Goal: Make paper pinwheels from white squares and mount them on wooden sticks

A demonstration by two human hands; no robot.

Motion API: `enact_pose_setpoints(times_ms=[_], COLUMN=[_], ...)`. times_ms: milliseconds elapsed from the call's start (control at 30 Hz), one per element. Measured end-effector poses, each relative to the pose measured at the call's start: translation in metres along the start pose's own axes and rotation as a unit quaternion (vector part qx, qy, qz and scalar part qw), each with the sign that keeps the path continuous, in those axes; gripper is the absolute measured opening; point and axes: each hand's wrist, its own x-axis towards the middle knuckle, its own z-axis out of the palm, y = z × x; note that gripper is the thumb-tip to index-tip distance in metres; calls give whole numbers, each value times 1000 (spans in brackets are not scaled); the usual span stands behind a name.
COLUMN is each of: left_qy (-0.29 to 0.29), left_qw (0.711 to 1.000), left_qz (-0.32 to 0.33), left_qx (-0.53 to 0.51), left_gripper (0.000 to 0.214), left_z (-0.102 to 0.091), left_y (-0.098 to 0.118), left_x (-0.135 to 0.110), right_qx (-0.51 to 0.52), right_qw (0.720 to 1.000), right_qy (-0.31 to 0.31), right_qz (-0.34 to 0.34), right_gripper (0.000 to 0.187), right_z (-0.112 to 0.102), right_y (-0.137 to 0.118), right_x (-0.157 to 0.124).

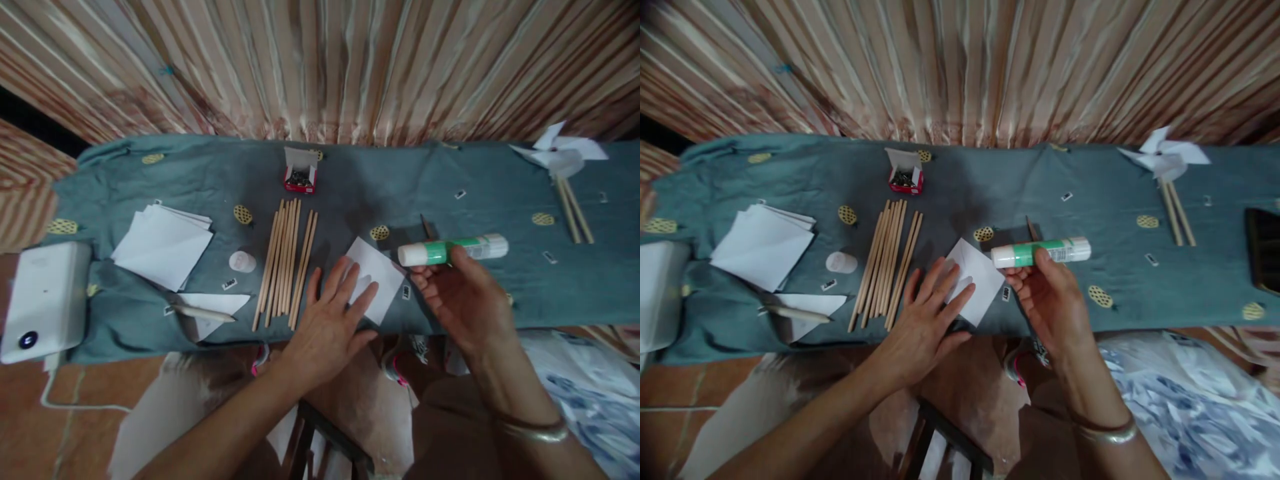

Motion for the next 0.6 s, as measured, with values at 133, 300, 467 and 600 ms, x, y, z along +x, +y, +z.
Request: enact_pose_setpoints(times_ms=[133,300,467,600], left_qy=[47,181,183,146], left_qw=[999,974,956,967], left_qz=[6,-90,-184,-191], left_qx=[18,101,140,83], left_gripper=[57,44,41,36], left_z=[-12,-47,-71,-72], left_y=[-7,-48,-95,-112], left_x=[1,-5,-31,-45], right_qx=[37,65,86,102], right_qw=[999,998,994,992], right_qy=[-17,7,34,32], right_qz=[-4,15,53,60], right_gripper=[23,21,32,32], right_z=[-4,-5,0,3], right_y=[2,6,2,1], right_x=[2,-4,-15,-21])
